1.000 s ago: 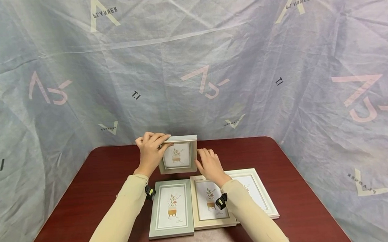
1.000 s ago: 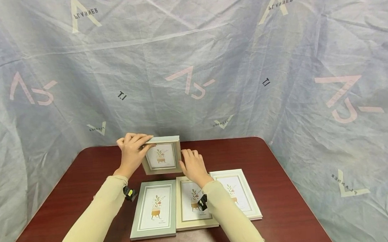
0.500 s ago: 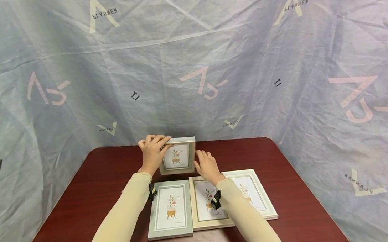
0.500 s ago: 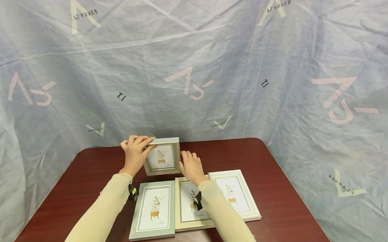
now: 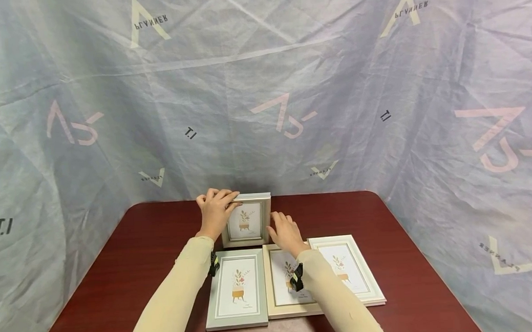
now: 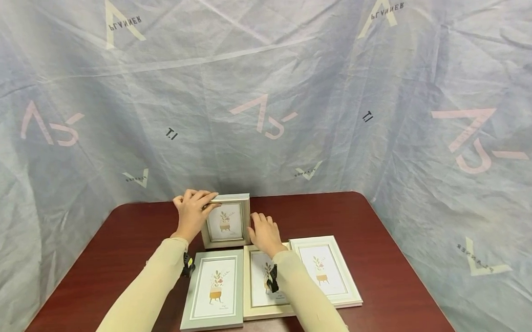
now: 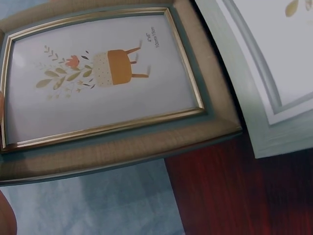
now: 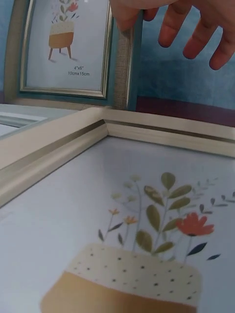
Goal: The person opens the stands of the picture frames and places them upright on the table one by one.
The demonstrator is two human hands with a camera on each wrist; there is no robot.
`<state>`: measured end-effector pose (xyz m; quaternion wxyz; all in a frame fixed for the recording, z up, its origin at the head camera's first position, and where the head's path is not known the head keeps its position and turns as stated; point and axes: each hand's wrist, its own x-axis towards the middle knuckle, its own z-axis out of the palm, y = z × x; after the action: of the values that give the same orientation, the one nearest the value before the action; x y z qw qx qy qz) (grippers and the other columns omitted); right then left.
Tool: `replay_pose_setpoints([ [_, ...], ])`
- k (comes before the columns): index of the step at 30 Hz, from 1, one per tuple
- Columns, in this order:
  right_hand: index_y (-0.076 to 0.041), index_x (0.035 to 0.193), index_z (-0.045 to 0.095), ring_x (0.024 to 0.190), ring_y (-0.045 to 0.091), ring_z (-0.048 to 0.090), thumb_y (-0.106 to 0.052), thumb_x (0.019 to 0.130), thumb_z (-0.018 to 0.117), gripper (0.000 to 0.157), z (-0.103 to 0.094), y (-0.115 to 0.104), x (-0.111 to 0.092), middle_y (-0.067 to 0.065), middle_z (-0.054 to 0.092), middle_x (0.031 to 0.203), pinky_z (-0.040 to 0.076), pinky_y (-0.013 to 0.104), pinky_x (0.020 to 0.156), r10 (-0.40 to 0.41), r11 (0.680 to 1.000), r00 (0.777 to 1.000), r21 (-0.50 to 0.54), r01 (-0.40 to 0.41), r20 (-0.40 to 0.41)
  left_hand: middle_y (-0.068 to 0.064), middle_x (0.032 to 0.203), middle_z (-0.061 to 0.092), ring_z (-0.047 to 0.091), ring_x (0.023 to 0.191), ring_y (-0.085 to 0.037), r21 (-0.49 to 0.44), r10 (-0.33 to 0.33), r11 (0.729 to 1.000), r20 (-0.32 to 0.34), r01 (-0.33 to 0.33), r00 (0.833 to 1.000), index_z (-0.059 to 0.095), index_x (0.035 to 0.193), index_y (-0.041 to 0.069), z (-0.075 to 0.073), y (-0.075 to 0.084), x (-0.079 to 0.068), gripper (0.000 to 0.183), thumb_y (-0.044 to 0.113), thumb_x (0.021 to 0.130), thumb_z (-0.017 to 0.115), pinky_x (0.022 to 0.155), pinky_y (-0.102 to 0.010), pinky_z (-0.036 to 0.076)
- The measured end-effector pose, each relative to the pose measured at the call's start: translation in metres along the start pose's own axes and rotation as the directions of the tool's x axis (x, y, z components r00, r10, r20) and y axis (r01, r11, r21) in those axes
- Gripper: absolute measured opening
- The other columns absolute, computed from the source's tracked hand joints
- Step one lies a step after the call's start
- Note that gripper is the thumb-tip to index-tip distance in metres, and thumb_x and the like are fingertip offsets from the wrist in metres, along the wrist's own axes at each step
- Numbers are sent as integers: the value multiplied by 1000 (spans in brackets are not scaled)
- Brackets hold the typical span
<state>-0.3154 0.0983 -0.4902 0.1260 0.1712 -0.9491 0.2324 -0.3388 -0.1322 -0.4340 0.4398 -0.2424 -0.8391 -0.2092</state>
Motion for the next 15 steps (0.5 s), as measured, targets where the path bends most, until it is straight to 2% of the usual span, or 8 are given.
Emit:
replay_pose_setpoints([
  [9, -2, 127, 54, 105, 38, 57, -22, 100, 60, 34, 2, 1, 4, 15, 60, 117, 47, 52, 85, 7, 998, 1000, 55, -6, -26, -6, 109, 71, 50, 96, -29, 21, -91, 996, 81, 90, 992, 75, 117, 14, 3, -1, 4, 34, 20, 84, 77, 80, -56, 25],
  [15, -1, 129, 53, 105, 38, 58, -21, 100, 59, 36, 7, 3, 8, 17, 61, 118, 49, 52, 82, 54, 993, 999, 109, -53, -8, -6, 114, 71, 53, 101, -30, -3, -150, 988, 126, 152, 981, 73, 121, 14, 5, -3, 7, 34, 23, 88, 74, 85, -56, 25],
])
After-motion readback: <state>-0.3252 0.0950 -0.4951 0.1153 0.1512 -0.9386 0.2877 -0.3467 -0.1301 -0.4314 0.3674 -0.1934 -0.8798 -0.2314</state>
